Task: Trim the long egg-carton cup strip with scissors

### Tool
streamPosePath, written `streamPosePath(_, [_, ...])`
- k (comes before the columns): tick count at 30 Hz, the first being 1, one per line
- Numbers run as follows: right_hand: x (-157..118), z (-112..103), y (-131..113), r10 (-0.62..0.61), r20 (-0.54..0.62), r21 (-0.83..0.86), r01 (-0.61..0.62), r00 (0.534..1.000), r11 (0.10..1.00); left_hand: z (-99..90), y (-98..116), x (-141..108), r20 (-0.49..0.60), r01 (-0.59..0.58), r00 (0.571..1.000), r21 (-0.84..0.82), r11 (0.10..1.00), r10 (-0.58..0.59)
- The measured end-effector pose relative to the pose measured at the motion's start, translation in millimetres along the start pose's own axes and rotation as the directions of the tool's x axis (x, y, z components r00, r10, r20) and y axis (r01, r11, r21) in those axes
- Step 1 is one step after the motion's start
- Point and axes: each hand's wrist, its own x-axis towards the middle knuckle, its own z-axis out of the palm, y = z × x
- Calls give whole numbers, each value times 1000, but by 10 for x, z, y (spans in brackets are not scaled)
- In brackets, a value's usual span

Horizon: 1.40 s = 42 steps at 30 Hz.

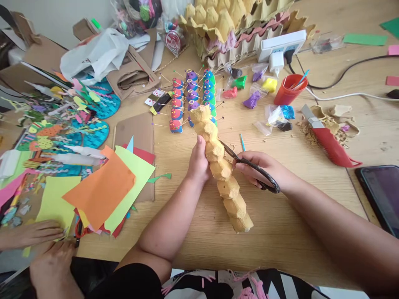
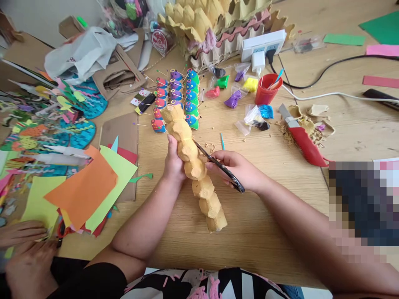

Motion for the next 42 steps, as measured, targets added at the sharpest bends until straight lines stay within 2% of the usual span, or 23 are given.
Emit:
streamPosePath(7, [-19,-10,-3,40,16,47,-40,999,998,-18,-27,8,26,-50,998,21,999,50])
streamPosePath(15, [-1,53,10,6,0,69,-6,1000,998,-28,-33,9,40,-51,998,6,999,51])
streamPosePath(24, [37,46,104,-38,-7,63,38,999,997,-15,-27,-3,8,30,1000,16,999,-30])
streamPosePath(29, [26,58,102,-59,-5,71,59,998,996,-9,-18,-14,37,59,998,-18,998,-59])
streamPosePath(34, [11,51,70,-47,-11,55,48,999,997,0,-17,-23,6,2,1000,-18,1000,-2])
streamPosePath(42, [-11,64,27,-37,9,44,36,999,998,6,-24,-29,20,-36,999,-27,999,36])
